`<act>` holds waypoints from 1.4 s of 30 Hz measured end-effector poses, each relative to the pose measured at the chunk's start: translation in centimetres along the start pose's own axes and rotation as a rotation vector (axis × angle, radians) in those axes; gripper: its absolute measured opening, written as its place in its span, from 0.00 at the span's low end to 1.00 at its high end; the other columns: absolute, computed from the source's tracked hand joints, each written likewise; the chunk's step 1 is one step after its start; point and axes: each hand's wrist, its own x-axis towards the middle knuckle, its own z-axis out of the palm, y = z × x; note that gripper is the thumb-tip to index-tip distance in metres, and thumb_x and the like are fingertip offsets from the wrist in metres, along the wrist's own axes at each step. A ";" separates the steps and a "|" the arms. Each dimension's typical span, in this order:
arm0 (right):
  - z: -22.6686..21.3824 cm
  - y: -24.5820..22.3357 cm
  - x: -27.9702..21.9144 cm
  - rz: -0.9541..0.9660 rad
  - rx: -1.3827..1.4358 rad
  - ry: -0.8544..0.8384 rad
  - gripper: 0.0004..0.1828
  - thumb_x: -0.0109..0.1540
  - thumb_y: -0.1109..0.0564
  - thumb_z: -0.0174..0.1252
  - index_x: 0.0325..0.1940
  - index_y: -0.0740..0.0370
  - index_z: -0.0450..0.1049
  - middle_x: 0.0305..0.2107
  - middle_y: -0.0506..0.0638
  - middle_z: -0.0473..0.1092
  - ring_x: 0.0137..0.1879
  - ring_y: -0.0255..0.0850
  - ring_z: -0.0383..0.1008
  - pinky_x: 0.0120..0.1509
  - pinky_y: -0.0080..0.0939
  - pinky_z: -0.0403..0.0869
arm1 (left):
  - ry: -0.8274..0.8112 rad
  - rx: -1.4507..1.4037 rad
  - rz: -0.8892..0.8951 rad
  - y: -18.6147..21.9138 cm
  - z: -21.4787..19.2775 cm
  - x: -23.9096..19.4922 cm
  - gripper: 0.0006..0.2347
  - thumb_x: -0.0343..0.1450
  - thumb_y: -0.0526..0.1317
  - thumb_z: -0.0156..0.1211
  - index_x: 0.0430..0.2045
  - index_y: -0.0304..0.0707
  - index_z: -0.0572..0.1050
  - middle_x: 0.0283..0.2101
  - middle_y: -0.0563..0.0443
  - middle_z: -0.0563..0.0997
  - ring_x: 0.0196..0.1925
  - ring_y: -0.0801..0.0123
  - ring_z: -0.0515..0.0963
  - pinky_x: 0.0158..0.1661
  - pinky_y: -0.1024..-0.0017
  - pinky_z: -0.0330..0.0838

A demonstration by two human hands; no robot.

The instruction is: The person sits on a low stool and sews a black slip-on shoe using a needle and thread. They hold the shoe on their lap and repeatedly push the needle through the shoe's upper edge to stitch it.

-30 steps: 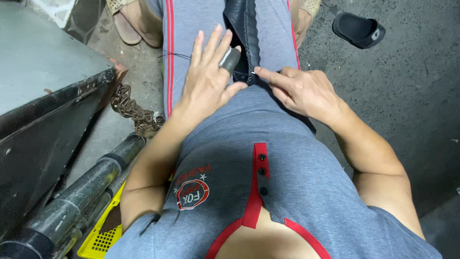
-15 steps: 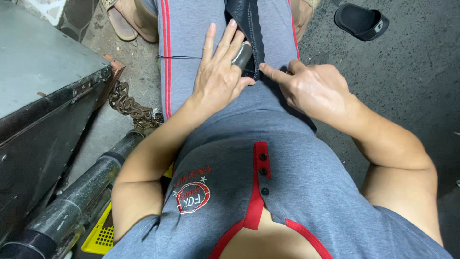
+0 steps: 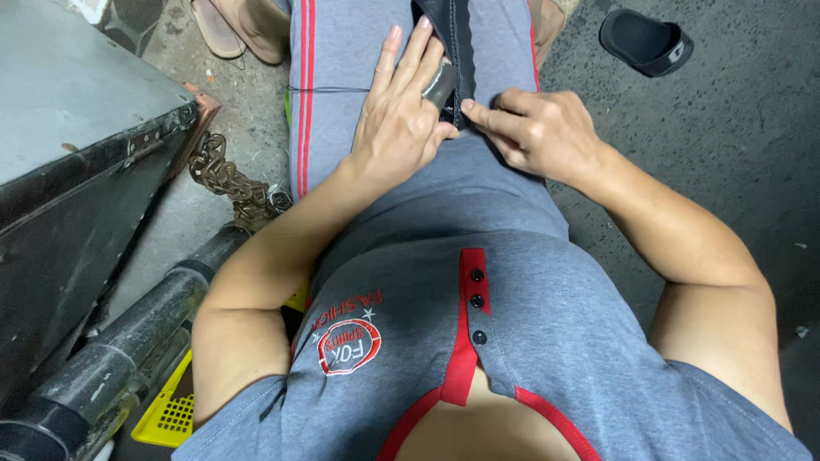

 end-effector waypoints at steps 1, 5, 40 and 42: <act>-0.1 -0.2 0.0 0.001 -0.005 0.007 0.17 0.66 0.54 0.57 0.59 0.49 0.76 0.32 0.45 0.70 0.27 0.40 0.71 0.18 0.40 0.64 | 0.002 0.005 0.007 0.0 -0.2 0.0 0.21 0.59 0.48 0.82 0.16 0.25 0.78 0.58 0.23 0.69 0.67 0.37 0.56 0.69 0.47 0.43; -0.8 -1.5 0.1 0.057 0.060 0.037 0.15 0.66 0.52 0.59 0.57 0.49 0.77 0.33 0.44 0.72 0.27 0.41 0.71 0.18 0.41 0.65 | 0.002 -0.029 0.006 0.5 -1.6 -0.6 0.29 0.57 0.47 0.80 0.38 0.13 0.76 0.54 0.26 0.69 0.61 0.40 0.64 0.65 0.48 0.51; -3.1 -4.1 0.1 0.191 0.163 0.035 0.17 0.66 0.54 0.53 0.57 0.41 0.76 0.25 0.50 0.66 0.24 0.46 0.71 0.28 0.44 0.71 | -0.141 -0.916 -0.647 1.0 -2.4 -1.5 0.08 0.64 0.28 0.60 0.36 0.33 0.75 0.22 0.50 0.78 0.20 0.75 0.75 0.26 0.80 0.71; -5.2 -4.1 0.8 0.254 0.226 -0.201 0.19 0.66 0.54 0.48 0.60 0.41 0.72 0.23 0.56 0.68 0.25 0.57 0.73 0.30 0.54 0.72 | -0.147 -1.046 -0.712 1.3 -2.5 -1.1 0.11 0.64 0.28 0.60 0.39 0.33 0.74 0.24 0.49 0.79 0.22 0.76 0.77 0.28 0.81 0.74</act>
